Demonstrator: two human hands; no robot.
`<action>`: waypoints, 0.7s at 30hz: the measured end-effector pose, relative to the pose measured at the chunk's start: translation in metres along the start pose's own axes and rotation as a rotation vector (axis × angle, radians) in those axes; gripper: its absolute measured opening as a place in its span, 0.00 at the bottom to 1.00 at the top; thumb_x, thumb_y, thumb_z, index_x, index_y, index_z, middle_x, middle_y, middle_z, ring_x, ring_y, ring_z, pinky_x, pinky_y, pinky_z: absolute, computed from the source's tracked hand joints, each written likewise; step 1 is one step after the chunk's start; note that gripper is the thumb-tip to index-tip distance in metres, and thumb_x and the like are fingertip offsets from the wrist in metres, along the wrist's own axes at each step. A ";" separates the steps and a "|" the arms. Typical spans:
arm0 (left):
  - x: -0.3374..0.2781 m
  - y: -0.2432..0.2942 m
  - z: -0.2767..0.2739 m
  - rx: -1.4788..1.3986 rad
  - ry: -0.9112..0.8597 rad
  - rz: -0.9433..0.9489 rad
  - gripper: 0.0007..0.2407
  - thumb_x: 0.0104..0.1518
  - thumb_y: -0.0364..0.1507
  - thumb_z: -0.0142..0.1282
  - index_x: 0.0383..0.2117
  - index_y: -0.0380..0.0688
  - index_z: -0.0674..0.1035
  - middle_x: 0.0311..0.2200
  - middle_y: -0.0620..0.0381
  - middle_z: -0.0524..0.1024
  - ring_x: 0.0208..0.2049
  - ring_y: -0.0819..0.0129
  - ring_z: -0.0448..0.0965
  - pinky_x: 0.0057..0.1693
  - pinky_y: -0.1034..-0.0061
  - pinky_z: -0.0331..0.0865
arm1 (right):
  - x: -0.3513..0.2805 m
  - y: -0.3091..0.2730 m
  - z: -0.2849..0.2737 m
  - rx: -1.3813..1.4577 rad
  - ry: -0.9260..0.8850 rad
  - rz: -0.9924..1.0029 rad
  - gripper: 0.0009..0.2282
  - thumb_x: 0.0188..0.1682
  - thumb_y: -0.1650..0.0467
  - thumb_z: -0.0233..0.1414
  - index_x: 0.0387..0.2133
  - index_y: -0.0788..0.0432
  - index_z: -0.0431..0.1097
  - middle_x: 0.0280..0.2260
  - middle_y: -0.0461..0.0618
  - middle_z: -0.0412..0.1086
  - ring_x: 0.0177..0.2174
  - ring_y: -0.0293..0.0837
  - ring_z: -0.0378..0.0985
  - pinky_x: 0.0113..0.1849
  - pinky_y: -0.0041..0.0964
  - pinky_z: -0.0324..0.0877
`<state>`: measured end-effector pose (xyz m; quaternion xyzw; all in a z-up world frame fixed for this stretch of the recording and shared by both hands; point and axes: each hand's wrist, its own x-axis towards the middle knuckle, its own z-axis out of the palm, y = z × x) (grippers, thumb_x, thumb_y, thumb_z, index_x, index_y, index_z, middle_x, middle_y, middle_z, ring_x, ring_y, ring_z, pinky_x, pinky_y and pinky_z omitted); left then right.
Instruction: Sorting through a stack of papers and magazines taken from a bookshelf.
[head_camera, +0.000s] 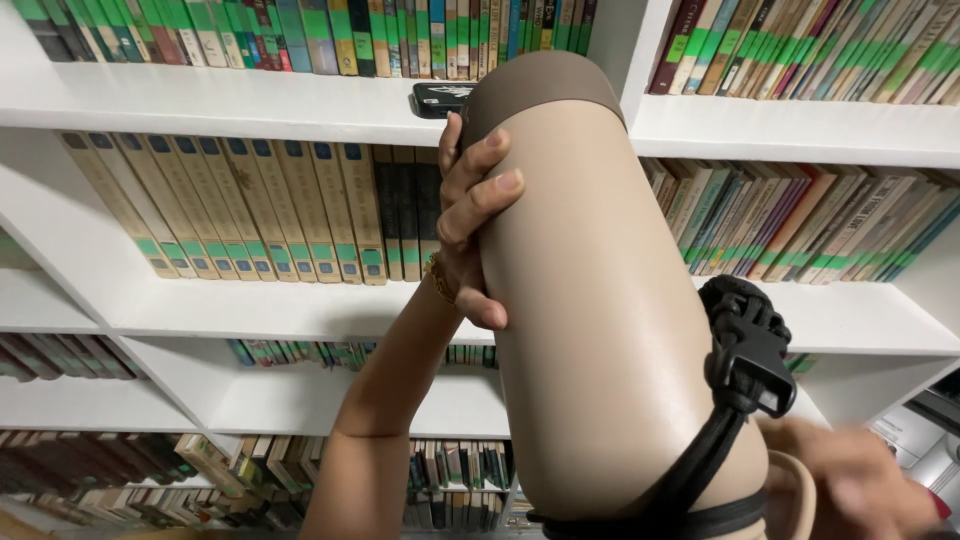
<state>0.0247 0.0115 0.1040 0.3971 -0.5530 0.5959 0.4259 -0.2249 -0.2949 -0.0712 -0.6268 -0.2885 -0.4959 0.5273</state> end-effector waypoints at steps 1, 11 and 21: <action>0.000 0.001 -0.001 0.003 0.001 -0.005 0.38 0.52 0.65 0.37 0.57 0.46 0.73 0.63 0.44 0.68 0.70 0.61 0.63 0.78 0.56 0.29 | 0.042 0.019 0.010 0.003 0.004 0.001 0.14 0.60 0.66 0.50 0.53 0.62 0.64 0.43 0.53 0.70 0.39 0.41 0.73 0.44 0.35 0.72; -0.005 0.002 0.000 -0.014 -0.102 -0.029 0.37 0.54 0.64 0.39 0.57 0.45 0.71 0.60 0.46 0.68 0.69 0.56 0.63 0.79 0.50 0.28 | 0.225 -0.039 0.149 0.441 -0.390 0.210 0.33 0.56 0.47 0.44 0.67 0.55 0.50 0.69 0.55 0.46 0.68 0.53 0.50 0.67 0.53 0.51; 0.004 0.010 -0.007 -0.021 -0.100 -0.055 0.37 0.53 0.63 0.39 0.58 0.45 0.72 0.62 0.43 0.68 0.70 0.60 0.62 0.78 0.55 0.27 | 0.224 -0.016 0.143 0.577 -0.497 0.359 0.35 0.57 0.46 0.46 0.67 0.61 0.56 0.78 0.54 0.36 0.76 0.52 0.41 0.72 0.51 0.43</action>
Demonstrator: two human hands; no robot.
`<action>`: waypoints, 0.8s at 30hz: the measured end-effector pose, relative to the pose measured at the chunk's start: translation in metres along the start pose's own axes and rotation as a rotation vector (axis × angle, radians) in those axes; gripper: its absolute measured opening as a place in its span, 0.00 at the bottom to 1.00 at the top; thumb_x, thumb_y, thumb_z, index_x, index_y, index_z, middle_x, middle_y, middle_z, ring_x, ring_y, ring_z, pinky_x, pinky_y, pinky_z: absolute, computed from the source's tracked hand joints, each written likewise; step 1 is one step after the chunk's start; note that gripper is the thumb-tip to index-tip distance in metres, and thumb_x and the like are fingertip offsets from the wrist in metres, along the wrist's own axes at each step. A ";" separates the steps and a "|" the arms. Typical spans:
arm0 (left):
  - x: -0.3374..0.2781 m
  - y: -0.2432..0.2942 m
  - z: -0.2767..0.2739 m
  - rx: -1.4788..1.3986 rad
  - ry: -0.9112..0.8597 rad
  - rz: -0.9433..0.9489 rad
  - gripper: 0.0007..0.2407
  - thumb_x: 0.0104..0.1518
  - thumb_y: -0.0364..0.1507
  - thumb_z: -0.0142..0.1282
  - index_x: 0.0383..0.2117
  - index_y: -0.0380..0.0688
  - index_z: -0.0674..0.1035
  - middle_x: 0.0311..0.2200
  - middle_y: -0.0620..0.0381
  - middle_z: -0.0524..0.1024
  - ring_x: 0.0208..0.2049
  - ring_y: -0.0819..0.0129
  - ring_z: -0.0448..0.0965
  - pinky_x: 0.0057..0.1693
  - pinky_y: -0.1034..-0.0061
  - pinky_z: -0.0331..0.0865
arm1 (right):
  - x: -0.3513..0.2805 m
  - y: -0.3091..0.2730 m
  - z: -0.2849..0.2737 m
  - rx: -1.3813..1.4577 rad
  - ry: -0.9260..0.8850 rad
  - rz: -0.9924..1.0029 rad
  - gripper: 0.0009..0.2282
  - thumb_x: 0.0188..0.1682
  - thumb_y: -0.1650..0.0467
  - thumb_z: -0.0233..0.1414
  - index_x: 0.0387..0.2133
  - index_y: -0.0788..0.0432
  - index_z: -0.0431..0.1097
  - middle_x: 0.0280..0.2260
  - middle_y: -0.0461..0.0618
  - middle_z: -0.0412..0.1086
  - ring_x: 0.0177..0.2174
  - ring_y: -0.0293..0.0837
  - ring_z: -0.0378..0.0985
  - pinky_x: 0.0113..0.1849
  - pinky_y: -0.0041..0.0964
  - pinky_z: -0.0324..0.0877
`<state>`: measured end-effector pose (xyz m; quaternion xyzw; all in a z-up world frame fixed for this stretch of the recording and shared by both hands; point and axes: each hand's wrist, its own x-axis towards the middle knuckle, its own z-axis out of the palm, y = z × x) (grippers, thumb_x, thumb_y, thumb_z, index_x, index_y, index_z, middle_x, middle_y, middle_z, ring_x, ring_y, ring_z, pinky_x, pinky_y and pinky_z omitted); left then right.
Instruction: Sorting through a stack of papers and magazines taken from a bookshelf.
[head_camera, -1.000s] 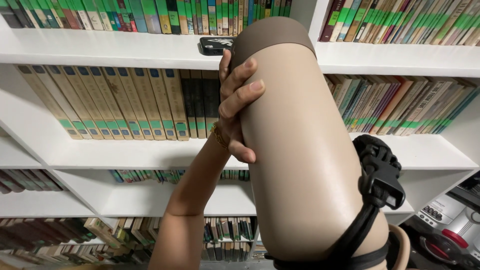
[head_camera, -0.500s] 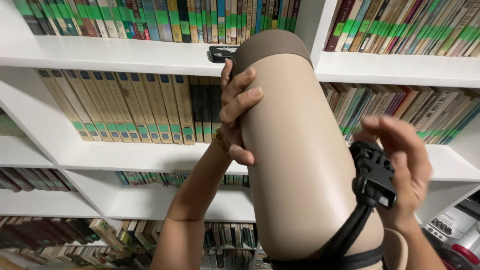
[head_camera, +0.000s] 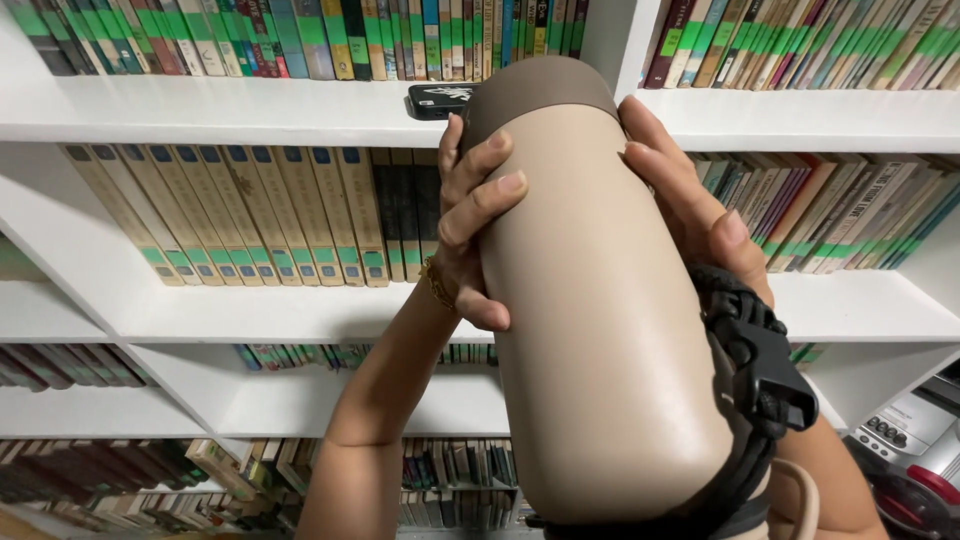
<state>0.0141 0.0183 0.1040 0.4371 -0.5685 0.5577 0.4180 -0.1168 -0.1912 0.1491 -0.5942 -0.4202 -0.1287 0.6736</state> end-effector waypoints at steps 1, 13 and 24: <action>0.000 0.000 0.000 -0.003 -0.005 -0.002 0.37 0.53 0.63 0.39 0.58 0.45 0.72 0.63 0.43 0.68 0.70 0.60 0.62 0.78 0.55 0.27 | 0.000 0.004 -0.004 0.009 -0.003 -0.005 0.35 0.57 0.47 0.47 0.67 0.61 0.56 0.78 0.55 0.37 0.76 0.52 0.41 0.72 0.51 0.43; -0.020 0.000 0.001 0.002 -0.032 -0.040 0.37 0.56 0.63 0.39 0.60 0.43 0.70 0.64 0.43 0.66 0.71 0.56 0.62 0.77 0.48 0.29 | -0.003 0.021 -0.018 -0.008 -0.014 -0.013 0.34 0.57 0.51 0.49 0.66 0.65 0.58 0.77 0.58 0.40 0.76 0.53 0.43 0.73 0.50 0.45; -0.133 0.075 -0.026 0.292 -0.037 -0.127 0.20 0.69 0.50 0.30 0.68 0.83 0.55 0.61 0.52 0.64 0.66 0.49 0.65 0.77 0.37 0.47 | -0.116 0.058 -0.041 -0.110 0.201 0.026 0.16 0.60 0.67 0.52 0.55 0.68 0.66 0.54 0.59 0.60 0.50 0.49 0.67 0.58 0.48 0.65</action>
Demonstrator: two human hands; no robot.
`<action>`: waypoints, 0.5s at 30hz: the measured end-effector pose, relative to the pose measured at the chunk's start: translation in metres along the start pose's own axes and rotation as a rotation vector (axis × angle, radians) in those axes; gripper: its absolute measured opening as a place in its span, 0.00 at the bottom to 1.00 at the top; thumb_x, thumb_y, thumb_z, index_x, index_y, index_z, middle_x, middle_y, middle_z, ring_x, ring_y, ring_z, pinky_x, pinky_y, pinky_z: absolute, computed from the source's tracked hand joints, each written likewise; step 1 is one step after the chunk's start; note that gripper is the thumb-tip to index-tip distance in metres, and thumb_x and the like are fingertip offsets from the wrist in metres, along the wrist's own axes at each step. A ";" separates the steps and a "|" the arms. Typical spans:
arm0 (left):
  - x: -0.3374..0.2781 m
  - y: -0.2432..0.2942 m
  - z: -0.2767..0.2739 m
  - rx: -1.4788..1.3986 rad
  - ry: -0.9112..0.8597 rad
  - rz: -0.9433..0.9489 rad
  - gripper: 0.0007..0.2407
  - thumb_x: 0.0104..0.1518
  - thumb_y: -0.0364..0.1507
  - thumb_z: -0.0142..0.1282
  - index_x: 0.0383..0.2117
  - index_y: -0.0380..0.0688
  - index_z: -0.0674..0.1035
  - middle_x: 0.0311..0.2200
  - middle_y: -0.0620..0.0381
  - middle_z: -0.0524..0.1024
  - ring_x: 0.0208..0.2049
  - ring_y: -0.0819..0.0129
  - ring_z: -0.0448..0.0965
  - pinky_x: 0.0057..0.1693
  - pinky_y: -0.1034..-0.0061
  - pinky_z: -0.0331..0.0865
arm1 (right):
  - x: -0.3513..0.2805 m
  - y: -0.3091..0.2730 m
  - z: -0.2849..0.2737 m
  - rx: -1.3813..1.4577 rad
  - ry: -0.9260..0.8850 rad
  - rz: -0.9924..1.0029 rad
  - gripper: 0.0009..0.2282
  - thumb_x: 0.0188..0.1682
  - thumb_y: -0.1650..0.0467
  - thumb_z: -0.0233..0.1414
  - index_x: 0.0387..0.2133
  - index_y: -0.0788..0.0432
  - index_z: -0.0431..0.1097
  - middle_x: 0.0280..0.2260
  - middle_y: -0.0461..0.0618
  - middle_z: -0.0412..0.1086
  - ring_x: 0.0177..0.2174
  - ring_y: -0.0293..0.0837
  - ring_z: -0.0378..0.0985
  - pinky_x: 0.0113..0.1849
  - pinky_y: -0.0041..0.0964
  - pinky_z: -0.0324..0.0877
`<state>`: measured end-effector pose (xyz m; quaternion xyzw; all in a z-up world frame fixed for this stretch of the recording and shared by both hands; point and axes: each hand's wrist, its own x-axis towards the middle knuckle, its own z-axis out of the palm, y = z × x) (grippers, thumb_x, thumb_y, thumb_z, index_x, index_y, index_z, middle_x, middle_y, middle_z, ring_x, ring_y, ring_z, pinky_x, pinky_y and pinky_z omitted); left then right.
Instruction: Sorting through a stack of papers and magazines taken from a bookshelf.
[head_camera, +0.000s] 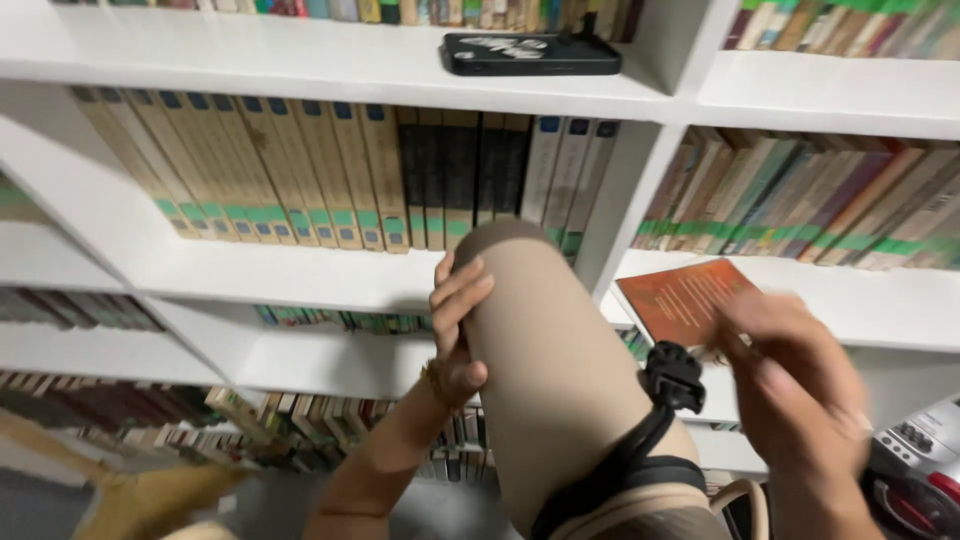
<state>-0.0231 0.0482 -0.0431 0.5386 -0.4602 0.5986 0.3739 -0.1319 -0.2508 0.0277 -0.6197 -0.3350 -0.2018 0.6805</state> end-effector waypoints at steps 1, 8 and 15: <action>-0.012 0.008 -0.007 0.063 -0.013 -0.074 0.20 0.71 0.47 0.32 0.69 0.85 0.53 0.61 0.52 0.64 0.66 0.48 0.66 0.76 0.36 0.49 | -0.021 0.005 -0.011 0.140 -0.004 -0.024 0.14 0.61 0.67 0.52 0.52 0.67 0.66 0.50 0.60 0.63 0.44 0.49 0.68 0.51 0.47 0.68; -0.035 0.022 -0.048 0.289 -0.152 -0.351 0.30 0.65 0.39 0.55 0.71 0.71 0.52 0.64 0.45 0.62 0.65 0.43 0.65 0.72 0.42 0.56 | -0.119 0.108 -0.236 0.145 -0.192 0.039 0.15 0.58 0.64 0.53 0.49 0.64 0.65 0.39 0.61 0.69 0.34 0.53 0.75 0.38 0.51 0.73; -0.056 -0.044 -0.059 0.105 -0.204 -0.571 0.46 0.37 0.39 0.79 0.65 0.43 0.62 0.63 0.41 0.63 0.62 0.42 0.66 0.66 0.52 0.67 | 0.083 0.027 0.059 -0.772 -0.056 -0.302 0.18 0.58 0.65 0.60 0.58 0.54 0.68 0.51 0.56 0.69 0.46 0.45 0.76 0.45 0.32 0.72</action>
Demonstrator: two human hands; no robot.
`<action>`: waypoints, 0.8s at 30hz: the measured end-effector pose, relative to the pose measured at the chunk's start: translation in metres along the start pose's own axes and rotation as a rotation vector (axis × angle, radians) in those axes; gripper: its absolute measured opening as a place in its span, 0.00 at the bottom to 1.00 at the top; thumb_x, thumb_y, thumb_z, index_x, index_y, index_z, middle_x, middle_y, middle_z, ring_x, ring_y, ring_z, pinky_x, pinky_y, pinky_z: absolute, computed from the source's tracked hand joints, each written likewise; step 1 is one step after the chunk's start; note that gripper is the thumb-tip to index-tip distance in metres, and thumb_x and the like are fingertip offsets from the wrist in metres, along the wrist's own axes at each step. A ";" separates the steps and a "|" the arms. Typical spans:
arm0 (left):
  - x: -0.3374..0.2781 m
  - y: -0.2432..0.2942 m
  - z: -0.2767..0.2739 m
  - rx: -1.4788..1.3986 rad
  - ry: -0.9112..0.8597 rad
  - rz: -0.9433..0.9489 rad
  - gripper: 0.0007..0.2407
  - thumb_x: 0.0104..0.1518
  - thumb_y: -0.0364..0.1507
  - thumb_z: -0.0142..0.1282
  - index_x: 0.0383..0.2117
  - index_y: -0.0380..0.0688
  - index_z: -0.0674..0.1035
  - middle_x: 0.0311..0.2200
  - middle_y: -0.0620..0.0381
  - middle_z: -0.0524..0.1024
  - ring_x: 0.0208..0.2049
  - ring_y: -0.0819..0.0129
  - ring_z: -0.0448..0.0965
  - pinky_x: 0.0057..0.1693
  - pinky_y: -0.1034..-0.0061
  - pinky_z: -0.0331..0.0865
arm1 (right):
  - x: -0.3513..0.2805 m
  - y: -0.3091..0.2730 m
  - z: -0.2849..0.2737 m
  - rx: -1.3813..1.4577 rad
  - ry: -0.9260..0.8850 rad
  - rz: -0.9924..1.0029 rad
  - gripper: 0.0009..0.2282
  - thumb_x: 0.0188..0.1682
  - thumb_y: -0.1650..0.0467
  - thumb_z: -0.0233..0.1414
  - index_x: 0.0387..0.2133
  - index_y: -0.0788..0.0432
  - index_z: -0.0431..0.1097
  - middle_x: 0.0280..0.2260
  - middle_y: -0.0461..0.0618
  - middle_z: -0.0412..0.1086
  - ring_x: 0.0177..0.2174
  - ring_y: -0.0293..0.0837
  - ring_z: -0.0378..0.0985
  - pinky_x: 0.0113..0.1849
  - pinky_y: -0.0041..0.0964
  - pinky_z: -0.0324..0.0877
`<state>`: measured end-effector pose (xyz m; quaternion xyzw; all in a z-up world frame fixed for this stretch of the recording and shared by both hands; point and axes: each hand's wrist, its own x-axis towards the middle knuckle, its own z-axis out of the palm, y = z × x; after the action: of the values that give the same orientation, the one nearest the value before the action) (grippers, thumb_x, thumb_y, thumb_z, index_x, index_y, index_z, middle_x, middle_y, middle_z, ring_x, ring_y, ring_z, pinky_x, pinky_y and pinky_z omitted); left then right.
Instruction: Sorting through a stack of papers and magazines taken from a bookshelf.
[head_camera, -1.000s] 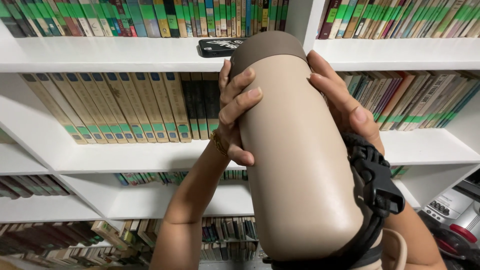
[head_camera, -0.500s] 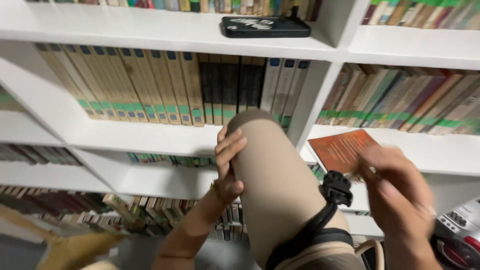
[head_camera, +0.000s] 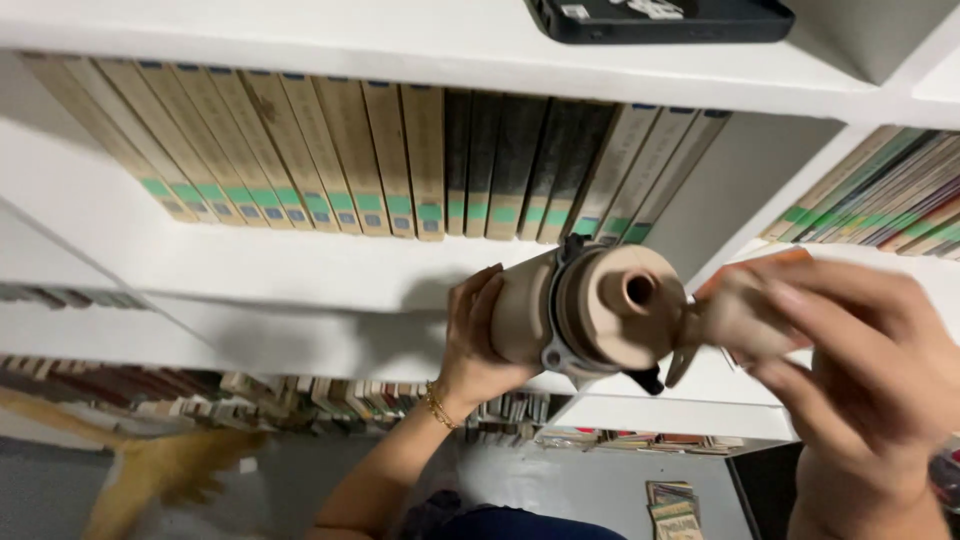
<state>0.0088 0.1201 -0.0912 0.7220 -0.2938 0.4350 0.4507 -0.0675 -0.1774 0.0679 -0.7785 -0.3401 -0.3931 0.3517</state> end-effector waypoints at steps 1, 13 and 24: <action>0.003 -0.010 0.000 0.017 -0.028 -0.040 0.46 0.34 0.37 0.79 0.64 0.40 0.63 0.62 0.40 0.65 0.62 0.42 0.67 0.65 0.51 0.68 | 0.040 -0.019 0.015 -0.085 -0.078 0.006 0.17 0.55 0.66 0.58 0.55 0.58 0.70 0.49 0.57 0.70 0.46 0.46 0.77 0.44 0.33 0.74; 0.019 -0.091 0.015 -0.100 -0.243 -0.145 0.45 0.29 0.33 0.77 0.61 0.32 0.67 0.57 0.39 0.69 0.59 0.42 0.68 0.64 0.53 0.67 | 0.172 -0.021 0.078 -0.494 -0.674 -0.003 0.17 0.44 0.58 0.55 0.39 0.57 0.76 0.34 0.50 0.77 0.24 0.49 0.80 0.26 0.38 0.72; 0.031 -0.103 0.016 -0.227 -0.286 -0.145 0.45 0.32 0.34 0.77 0.63 0.35 0.65 0.58 0.39 0.69 0.59 0.42 0.69 0.64 0.53 0.68 | 0.176 -0.007 0.097 -0.070 -0.755 -0.017 0.18 0.53 0.63 0.51 0.50 0.62 0.72 0.40 0.57 0.76 0.28 0.51 0.82 0.28 0.39 0.75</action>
<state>0.1131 0.1477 -0.1078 0.7403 -0.3492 0.2587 0.5130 0.0438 -0.0506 0.1765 -0.8772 -0.4387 -0.0929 0.1716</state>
